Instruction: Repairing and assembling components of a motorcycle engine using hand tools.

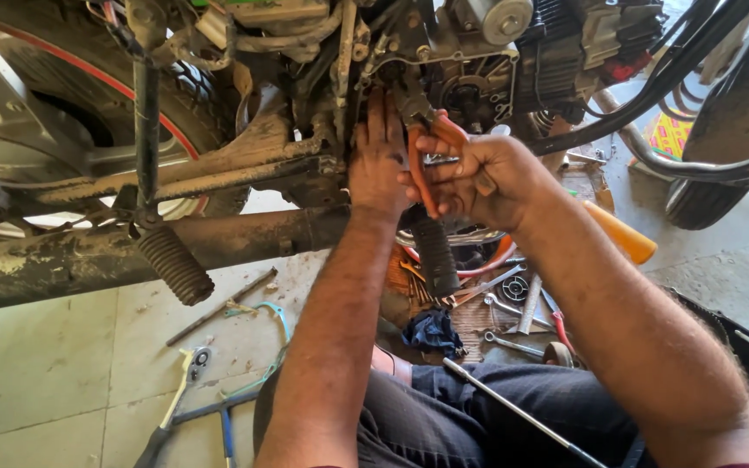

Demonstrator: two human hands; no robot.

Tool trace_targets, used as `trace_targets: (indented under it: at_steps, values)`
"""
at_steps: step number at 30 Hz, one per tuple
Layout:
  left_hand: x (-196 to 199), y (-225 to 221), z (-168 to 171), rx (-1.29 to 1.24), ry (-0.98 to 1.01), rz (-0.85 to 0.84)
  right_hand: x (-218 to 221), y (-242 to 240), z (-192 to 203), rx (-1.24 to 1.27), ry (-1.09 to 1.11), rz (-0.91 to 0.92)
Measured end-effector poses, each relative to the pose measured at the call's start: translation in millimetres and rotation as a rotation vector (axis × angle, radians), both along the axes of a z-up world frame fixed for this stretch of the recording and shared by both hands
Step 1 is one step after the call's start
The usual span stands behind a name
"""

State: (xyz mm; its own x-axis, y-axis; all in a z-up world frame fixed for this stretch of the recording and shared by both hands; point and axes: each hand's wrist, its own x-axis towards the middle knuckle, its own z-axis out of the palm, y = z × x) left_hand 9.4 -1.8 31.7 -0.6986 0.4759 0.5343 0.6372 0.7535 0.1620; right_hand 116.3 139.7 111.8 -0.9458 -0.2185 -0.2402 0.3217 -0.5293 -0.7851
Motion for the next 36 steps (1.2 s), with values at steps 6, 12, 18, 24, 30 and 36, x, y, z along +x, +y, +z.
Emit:
trace_targets:
  at_steps: [6, 12, 18, 24, 30, 36]
  values:
    - [0, 0, -1, -0.004, -0.138, 0.01, -8, -5, 11, 0.011, -0.026, 0.038]
    - [-1, 1, -5, -0.016, -0.201, 0.037, -11, -30, 10, 0.024, -0.078, -0.045]
    - [-7, 4, -27, 0.052, 0.019, 0.045, -12, -56, -3, 0.108, -0.141, -0.339]
    - [-4, 3, -14, -0.033, 0.037, 0.048, 14, -58, -4, 0.125, -0.202, -0.284]
    - [-15, 0, -33, 0.017, -0.093, 0.004, 98, -38, 0, 0.133, -0.144, -0.381]
    - [-30, 6, -67, -0.064, 0.109, -0.003, 245, 114, -40, 0.347, -0.298, -0.482]
